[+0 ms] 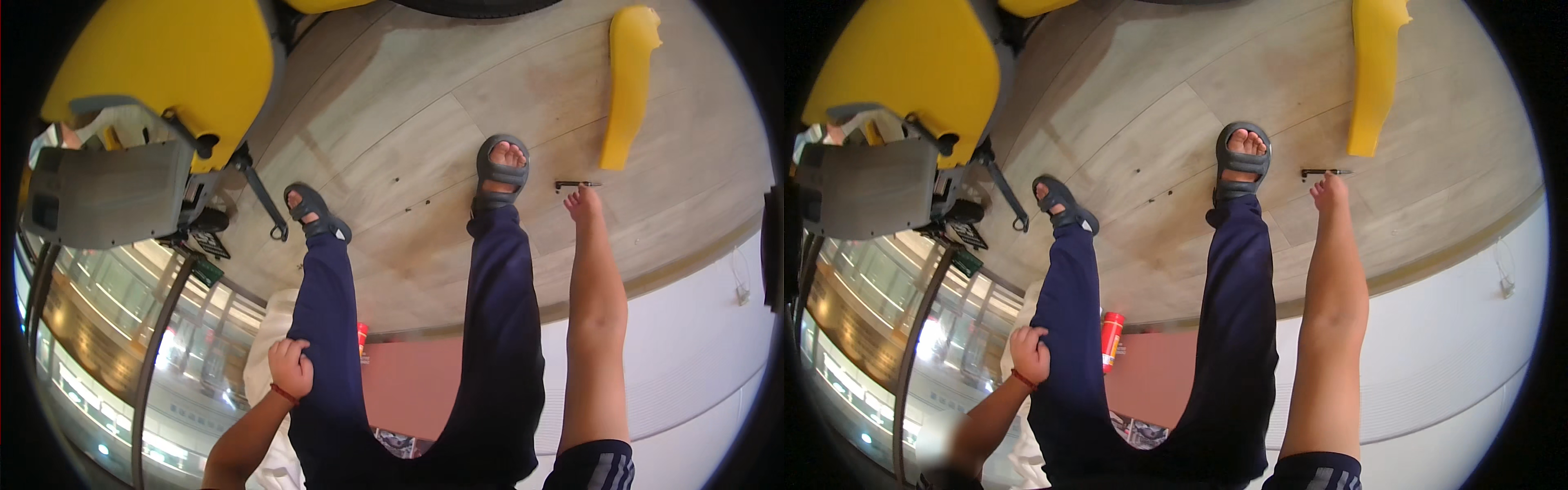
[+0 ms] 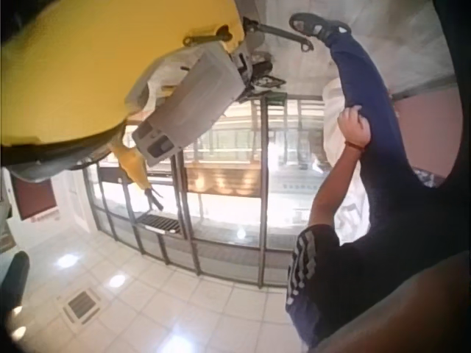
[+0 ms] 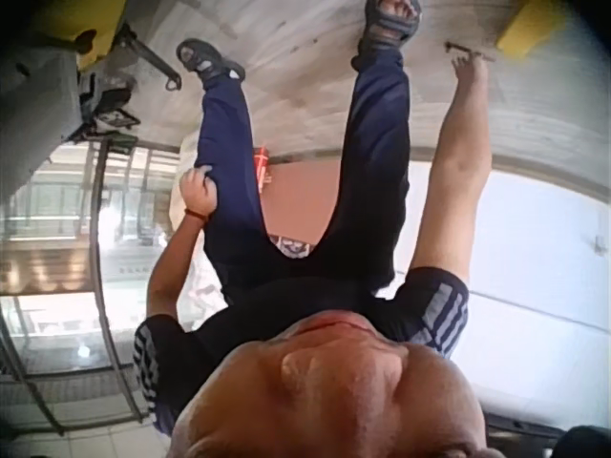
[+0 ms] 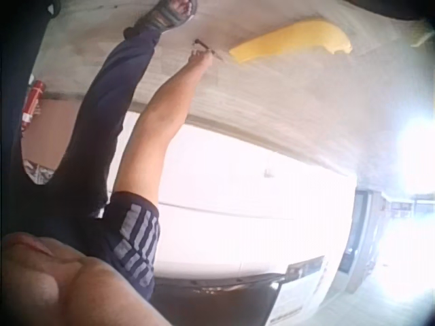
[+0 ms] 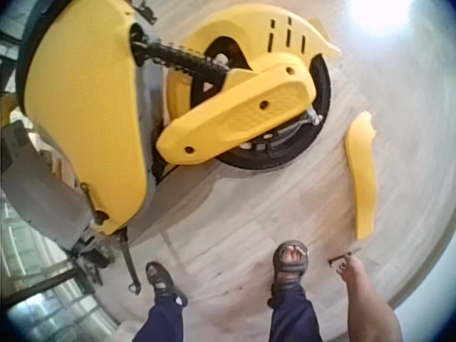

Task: The person is removing and reattaching a yellow plastic body panel on a motorcycle using a screwdriver.

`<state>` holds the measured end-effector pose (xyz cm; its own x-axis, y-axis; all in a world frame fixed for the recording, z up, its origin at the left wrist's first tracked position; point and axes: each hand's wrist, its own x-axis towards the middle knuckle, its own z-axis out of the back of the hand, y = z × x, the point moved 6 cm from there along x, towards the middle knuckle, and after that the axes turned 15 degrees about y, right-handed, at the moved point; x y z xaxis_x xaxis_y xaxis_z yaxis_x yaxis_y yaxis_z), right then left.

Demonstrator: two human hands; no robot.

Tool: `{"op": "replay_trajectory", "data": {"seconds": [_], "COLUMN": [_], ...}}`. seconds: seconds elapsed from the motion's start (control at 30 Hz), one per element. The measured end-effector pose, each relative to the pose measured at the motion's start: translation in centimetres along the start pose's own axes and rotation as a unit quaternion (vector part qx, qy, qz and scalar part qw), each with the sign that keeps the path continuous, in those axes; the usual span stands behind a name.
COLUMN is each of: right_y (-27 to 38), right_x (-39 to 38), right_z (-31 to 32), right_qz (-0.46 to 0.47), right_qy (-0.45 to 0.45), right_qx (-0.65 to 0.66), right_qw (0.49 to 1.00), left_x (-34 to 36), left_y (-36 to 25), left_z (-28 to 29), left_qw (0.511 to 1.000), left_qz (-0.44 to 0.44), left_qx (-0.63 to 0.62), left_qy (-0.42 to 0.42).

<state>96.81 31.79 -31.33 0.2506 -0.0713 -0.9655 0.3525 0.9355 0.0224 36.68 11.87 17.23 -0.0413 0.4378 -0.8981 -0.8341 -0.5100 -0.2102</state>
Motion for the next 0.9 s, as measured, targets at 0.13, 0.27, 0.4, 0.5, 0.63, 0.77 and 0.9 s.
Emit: {"op": "replay_trajectory", "data": {"seconds": [0.13,0.27,0.4,0.5,0.63,0.77,0.9], "right_y": [-0.2,3.3,9.8,11.3,8.4,9.3,20.6], "right_x": [-10.1,-24.4,-40.1,-52.9,-65.6,-69.3,-69.5], "right_z": [0.5,-7.3,-21.0,-30.0,-40.5,-48.7,-56.5], "right_qz": [0.058,0.161,0.28,0.365,0.393,0.403,0.479], "right_qy": [0.002,0.095,0.237,0.233,0.24,0.255,0.187], "right_qx": [-0.022,-0.103,-0.192,-0.271,-0.312,-0.37,-0.517], "right_qw": [0.998,0.977,0.91,0.86,0.831,0.797,0.684], "left_x": [-1.5,-4.4,-6.6,-8.6,-16.8,-27.0,-32.0], "left_y": [1.3,3.9,9.3,15.5,23.6,29.1,32.4], "left_z": [-0.2,2.3,9.9,19.6,39.1,57.6,74.2], "left_qw": [0.999,0.992,0.966,0.957,0.897,0.781,0.734], "left_qz": [0.017,0.028,0.014,0.052,-0.05,-0.068,0.097], "left_qx": [-0.004,-0.069,-0.163,-0.178,-0.091,0.03,0.183], "left_qy": [-0.031,-0.106,-0.199,-0.221,-0.43,-0.621,-0.647]}}
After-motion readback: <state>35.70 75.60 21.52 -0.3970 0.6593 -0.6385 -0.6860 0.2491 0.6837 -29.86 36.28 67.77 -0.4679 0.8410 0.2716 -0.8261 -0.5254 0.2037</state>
